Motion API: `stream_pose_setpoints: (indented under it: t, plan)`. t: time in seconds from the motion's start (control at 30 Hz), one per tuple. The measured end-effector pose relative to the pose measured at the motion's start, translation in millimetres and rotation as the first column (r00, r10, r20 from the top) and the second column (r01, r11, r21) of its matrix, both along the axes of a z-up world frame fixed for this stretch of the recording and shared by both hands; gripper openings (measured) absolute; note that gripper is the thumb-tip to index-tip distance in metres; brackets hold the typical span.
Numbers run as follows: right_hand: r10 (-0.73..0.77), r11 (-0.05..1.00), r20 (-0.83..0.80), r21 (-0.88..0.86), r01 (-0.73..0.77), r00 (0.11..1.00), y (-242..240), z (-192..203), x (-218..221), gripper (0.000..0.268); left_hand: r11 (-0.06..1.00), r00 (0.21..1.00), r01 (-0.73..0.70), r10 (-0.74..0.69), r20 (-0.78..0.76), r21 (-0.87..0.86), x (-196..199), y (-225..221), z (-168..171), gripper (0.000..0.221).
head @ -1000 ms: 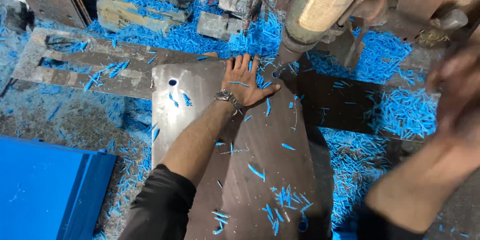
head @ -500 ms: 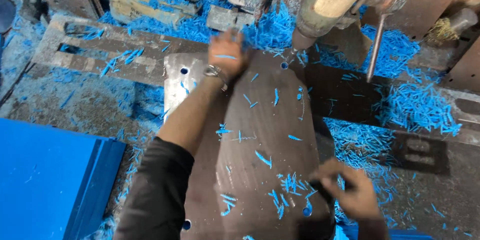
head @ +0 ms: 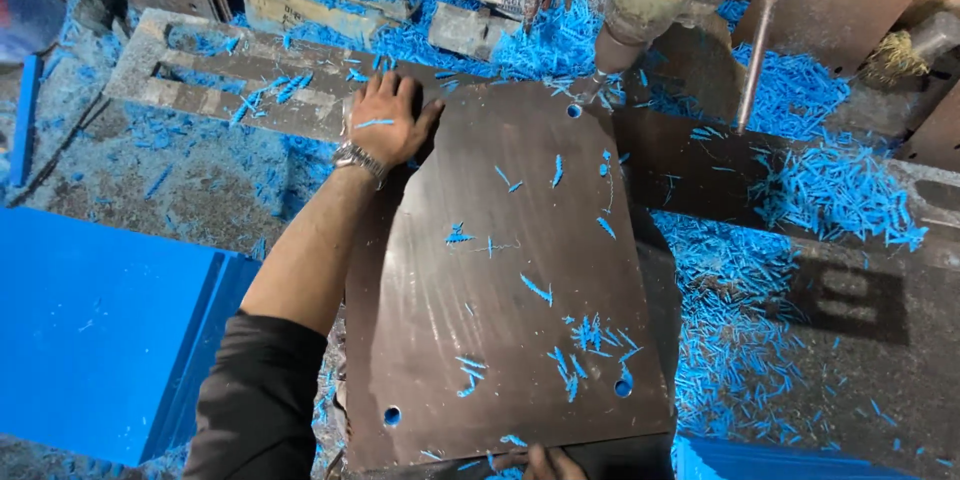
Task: Positioning a metal template over plastic sheets and using a drill press to create holes.
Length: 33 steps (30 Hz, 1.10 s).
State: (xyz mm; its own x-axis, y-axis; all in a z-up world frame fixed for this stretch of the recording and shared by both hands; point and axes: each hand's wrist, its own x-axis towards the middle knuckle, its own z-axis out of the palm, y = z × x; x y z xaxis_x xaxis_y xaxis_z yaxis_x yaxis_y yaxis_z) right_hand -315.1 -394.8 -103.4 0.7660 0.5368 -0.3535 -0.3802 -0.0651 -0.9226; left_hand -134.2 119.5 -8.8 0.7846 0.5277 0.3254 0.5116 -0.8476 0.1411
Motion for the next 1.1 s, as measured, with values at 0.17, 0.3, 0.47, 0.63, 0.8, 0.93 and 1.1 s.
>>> stream_pose_setpoints:
  t: [0.17, 0.3, 0.47, 0.63, 0.8, 0.93, 1.1]
  plan:
    - [-0.067, 0.998, -0.324, -0.007, 0.068, 0.944, -69, -123, 27, 0.056, 0.998, 0.994, 0.029, -0.034, 0.102, 0.049, -41, -2, 9, 0.055]
    - [-0.046, 0.999, -0.390, -0.036, 0.035, 0.919, -95, -137, 46, 0.055, 0.993, 0.992, -0.076, 0.067, 0.106, 0.088, -87, -15, 15, 0.054]
    - [-0.301, 0.944, -0.378, -0.247, 0.218, 0.875, -49, -7, 76, 0.063, 0.958, 0.980, -0.173, 0.143, 0.139, 0.231, -139, -29, 16, 0.056]
    - [-0.436, 0.864, -0.341, -0.417, 0.281, 0.833, -30, 93, 98, 0.066, 0.916, 0.954, -0.298, 0.280, 0.102, 0.267, -191, -48, 7, 0.057]
    - [-0.338, 0.936, -0.471, -0.255, 0.241, 0.815, -34, 110, 118, 0.043, 0.890, 0.917, -0.398, 0.392, 0.074, 0.220, -231, -81, 15, 0.059]
    - [-0.322, 0.909, -0.337, -0.370, 0.190, 0.885, -25, 123, 128, 0.054, 0.865, 0.893, -0.446, 0.446, 0.058, 0.230, -242, -91, 14, 0.058]
    - [-0.258, 0.869, 0.006, -0.435, 0.235, 0.966, -49, 61, 177, 0.057, 0.885, 0.909, -0.418, 0.407, 0.095, 0.208, -244, -109, 18, 0.059]
